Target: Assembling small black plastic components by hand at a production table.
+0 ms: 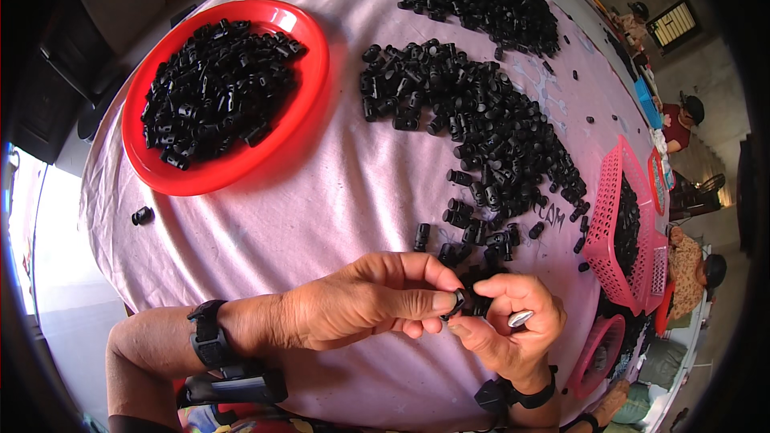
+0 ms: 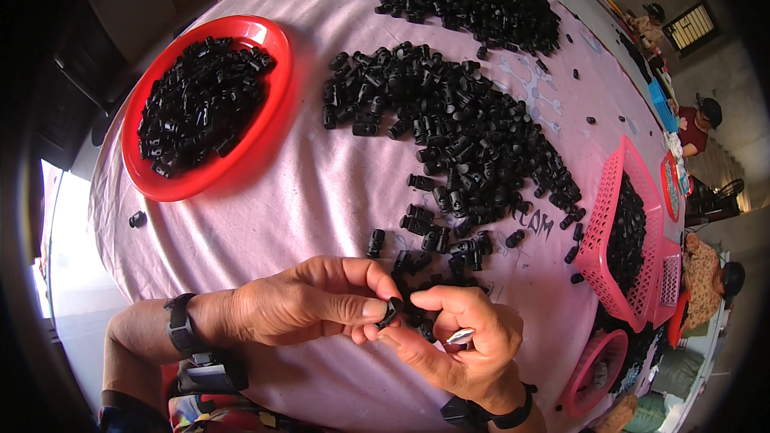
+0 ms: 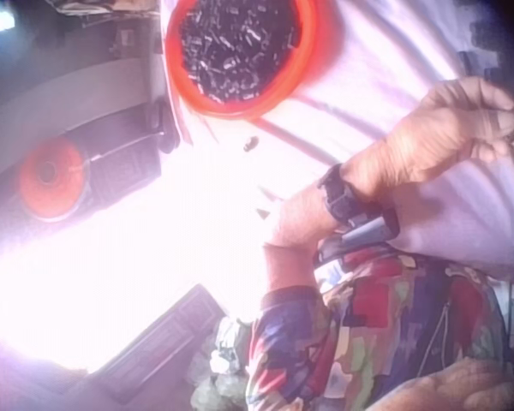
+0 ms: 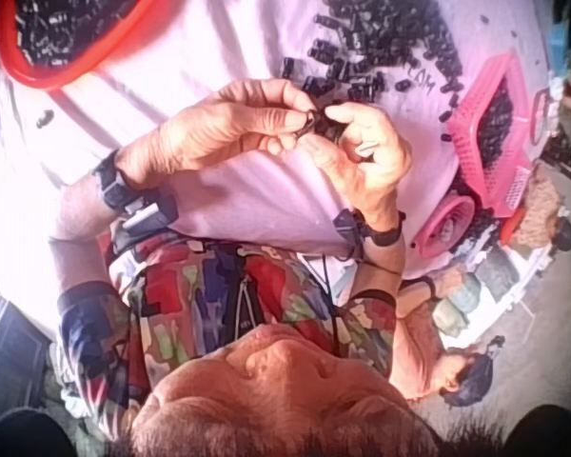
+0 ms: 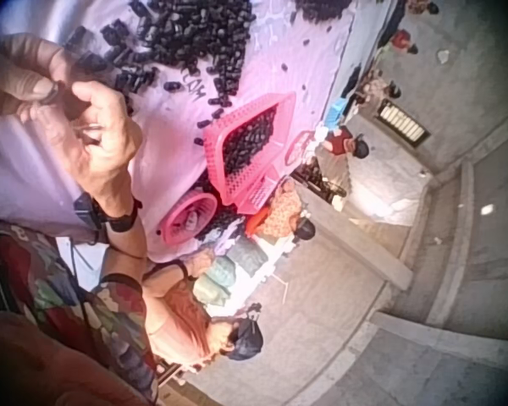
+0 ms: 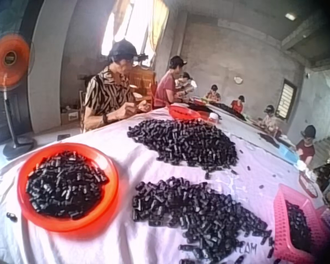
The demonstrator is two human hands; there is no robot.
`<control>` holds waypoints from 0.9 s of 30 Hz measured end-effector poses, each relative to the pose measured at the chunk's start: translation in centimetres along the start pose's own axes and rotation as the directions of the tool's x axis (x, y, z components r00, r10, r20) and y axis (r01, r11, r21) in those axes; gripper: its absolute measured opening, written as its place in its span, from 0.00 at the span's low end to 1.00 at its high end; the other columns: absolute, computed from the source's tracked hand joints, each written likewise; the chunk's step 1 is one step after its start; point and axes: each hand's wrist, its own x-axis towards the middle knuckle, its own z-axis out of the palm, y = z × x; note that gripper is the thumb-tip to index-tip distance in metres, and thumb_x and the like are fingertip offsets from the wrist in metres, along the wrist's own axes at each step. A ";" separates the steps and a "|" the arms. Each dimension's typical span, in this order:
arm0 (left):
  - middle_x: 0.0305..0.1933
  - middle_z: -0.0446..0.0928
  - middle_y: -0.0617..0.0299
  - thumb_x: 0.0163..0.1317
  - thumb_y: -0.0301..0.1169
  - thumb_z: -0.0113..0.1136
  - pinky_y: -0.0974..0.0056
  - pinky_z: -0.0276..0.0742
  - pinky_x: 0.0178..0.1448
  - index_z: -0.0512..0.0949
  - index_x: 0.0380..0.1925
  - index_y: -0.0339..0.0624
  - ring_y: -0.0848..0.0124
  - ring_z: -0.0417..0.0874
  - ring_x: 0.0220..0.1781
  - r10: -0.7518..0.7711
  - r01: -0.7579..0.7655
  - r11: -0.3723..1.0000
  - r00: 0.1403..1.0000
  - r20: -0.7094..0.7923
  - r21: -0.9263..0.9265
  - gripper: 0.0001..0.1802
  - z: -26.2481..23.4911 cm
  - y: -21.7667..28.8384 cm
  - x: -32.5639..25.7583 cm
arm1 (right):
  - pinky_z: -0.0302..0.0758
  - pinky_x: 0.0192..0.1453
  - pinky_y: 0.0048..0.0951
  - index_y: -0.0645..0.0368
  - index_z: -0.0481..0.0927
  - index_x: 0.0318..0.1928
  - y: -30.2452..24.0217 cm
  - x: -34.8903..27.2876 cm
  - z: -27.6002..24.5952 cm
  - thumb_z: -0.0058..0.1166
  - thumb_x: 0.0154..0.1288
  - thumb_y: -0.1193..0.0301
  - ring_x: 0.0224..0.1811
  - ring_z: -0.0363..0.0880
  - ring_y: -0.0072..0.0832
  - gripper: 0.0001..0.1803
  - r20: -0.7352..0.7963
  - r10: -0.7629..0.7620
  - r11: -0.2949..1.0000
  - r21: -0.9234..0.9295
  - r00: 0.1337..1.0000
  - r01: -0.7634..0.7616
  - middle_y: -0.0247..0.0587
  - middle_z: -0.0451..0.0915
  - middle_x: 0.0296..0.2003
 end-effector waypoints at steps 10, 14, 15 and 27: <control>0.48 0.79 0.62 0.68 0.26 0.55 0.73 0.75 0.53 0.76 0.53 0.37 0.78 0.79 0.45 0.017 -0.018 1.000 0.999 -0.040 -0.015 0.15 1.0 0.3 0.1 | 0.80 0.25 0.27 0.58 0.71 0.27 -0.7 0.6 0.7 0.75 0.47 0.58 0.23 0.85 0.27 0.24 0.115 0.041 0.990 -0.141 0.992 -0.025 0.40 0.82 0.20; 0.49 0.80 0.61 0.67 0.26 0.56 0.72 0.75 0.55 0.76 0.53 0.37 0.77 0.79 0.48 0.044 -0.043 0.999 0.999 -0.018 0.020 0.15 0.8 0.1 0.2 | 0.80 0.25 0.27 0.59 0.72 0.27 -0.4 0.3 0.6 0.74 0.48 0.56 0.22 0.84 0.29 0.25 0.133 0.064 0.986 -0.162 0.989 -0.042 0.40 0.81 0.20; 0.49 0.80 0.61 0.67 0.26 0.56 0.72 0.75 0.56 0.76 0.53 0.37 0.76 0.79 0.49 0.047 -0.046 0.999 0.999 -0.013 0.025 0.14 0.9 0.1 0.2 | 0.79 0.24 0.27 0.59 0.72 0.27 -0.3 0.3 0.7 0.74 0.48 0.54 0.22 0.84 0.29 0.25 0.127 0.069 0.988 -0.148 0.989 -0.050 0.40 0.81 0.20; 0.48 0.80 0.62 0.68 0.26 0.55 0.72 0.74 0.58 0.75 0.52 0.36 0.77 0.79 0.50 0.036 -0.036 0.996 0.999 -0.001 0.081 0.14 0.6 -0.1 0.3 | 0.76 0.20 0.29 0.57 0.71 0.25 0.0 0.3 0.7 0.72 0.48 0.49 0.18 0.81 0.30 0.27 0.130 0.018 0.955 -0.296 0.991 0.022 0.39 0.78 0.17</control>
